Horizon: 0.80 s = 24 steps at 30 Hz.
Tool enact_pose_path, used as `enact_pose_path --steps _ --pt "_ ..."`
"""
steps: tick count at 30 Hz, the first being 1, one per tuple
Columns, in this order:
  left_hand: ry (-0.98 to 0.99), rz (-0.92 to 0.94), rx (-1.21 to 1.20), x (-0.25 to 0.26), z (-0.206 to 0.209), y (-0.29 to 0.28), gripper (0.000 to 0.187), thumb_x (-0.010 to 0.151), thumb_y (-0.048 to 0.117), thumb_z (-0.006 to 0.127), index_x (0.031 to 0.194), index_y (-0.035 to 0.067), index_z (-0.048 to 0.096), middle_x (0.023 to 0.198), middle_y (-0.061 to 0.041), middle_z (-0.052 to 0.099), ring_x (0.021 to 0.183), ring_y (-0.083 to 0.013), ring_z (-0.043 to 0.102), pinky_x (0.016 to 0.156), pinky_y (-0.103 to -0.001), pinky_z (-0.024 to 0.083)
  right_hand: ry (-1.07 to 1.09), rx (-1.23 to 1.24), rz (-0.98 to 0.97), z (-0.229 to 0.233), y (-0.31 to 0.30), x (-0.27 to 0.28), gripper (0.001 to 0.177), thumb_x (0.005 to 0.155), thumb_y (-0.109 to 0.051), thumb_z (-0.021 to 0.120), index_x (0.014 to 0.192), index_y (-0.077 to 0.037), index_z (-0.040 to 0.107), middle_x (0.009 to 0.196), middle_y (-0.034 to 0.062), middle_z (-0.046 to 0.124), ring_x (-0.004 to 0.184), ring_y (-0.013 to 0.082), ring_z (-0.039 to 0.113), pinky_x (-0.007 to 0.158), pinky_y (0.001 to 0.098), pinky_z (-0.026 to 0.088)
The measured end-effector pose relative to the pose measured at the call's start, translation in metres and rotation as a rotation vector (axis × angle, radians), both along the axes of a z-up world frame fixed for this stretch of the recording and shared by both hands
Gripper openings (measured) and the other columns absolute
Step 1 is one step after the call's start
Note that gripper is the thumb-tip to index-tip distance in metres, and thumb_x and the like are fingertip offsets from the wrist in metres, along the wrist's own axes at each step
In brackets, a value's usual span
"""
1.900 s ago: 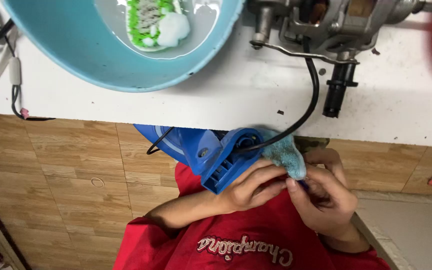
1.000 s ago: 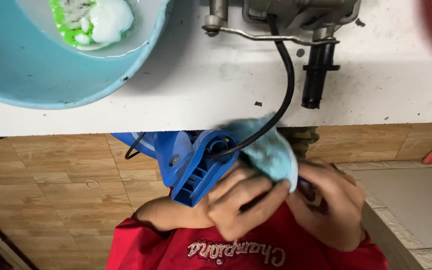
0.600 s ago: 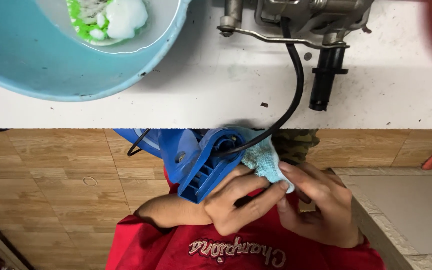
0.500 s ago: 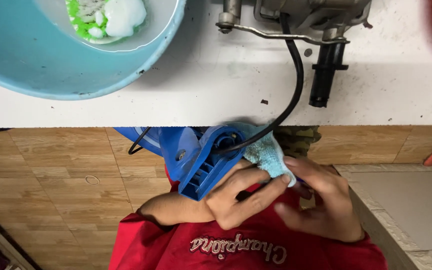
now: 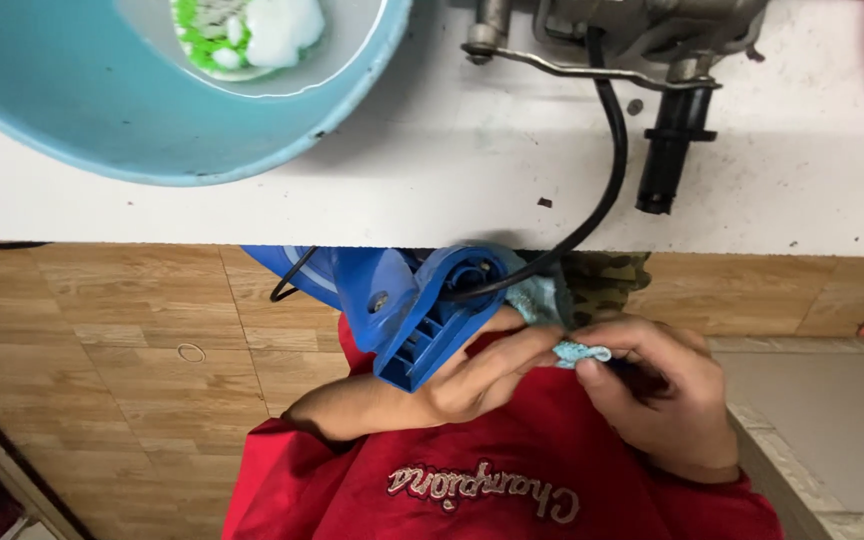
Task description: Cleaning and repairing a blue plastic fan base component using a cloth and a small tool
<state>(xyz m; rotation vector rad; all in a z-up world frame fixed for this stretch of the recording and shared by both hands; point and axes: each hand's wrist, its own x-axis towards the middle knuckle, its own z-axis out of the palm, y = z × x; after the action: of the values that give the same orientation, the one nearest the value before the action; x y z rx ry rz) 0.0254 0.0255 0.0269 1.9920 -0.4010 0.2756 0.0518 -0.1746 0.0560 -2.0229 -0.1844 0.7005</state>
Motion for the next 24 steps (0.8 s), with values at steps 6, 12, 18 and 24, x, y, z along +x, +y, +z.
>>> enact_pose_path --steps 6,12,18,24 --pt "-0.227 0.038 0.126 0.007 -0.003 -0.01 0.01 0.089 0.01 0.063 0.095 0.002 0.061 0.082 -0.009 0.057 0.07 -0.0235 0.06 0.064 -0.033 0.053 -0.022 0.107 0.105 0.003 -0.008 0.015 0.009 0.078 -0.013 0.065 0.082 -0.005 0.064 0.08 0.0039 0.069 0.07 0.0108 0.066 0.066 0.0215 0.052" --pt "-0.137 -0.065 0.109 0.023 0.0 -0.01 0.013 0.093 0.008 0.062 0.097 -0.004 0.059 0.082 -0.012 0.054 0.064 -0.0236 0.056 0.059 -0.033 0.046 -0.218 0.034 0.229 0.01 -0.005 0.028 0.011 0.079 -0.002 0.064 0.089 0.002 0.063 0.086 0.0117 0.068 0.072 0.0179 0.066 0.064 0.0275 0.052" --pt "0.005 -0.205 -0.043 0.028 0.009 -0.001 0.013 0.098 0.01 0.053 0.109 0.003 0.057 0.089 -0.008 0.052 0.07 -0.0235 0.056 0.063 -0.035 0.041 -0.277 0.28 0.217 -0.002 -0.019 0.017 0.019 0.084 -0.01 0.056 0.097 0.004 0.059 0.089 0.0177 0.059 0.076 0.0272 0.06 0.068 0.0364 0.048" --pt "0.111 -0.139 -0.638 -0.006 -0.01 -0.023 0.021 0.094 0.002 0.059 0.113 -0.002 0.055 0.111 -0.023 0.055 0.115 -0.0434 0.058 0.101 -0.045 0.054 -0.178 0.742 0.199 -0.009 0.01 0.013 0.026 0.096 -0.031 0.047 0.094 -0.006 0.042 0.113 0.0275 0.055 0.113 0.0477 0.057 0.099 0.0547 0.05"
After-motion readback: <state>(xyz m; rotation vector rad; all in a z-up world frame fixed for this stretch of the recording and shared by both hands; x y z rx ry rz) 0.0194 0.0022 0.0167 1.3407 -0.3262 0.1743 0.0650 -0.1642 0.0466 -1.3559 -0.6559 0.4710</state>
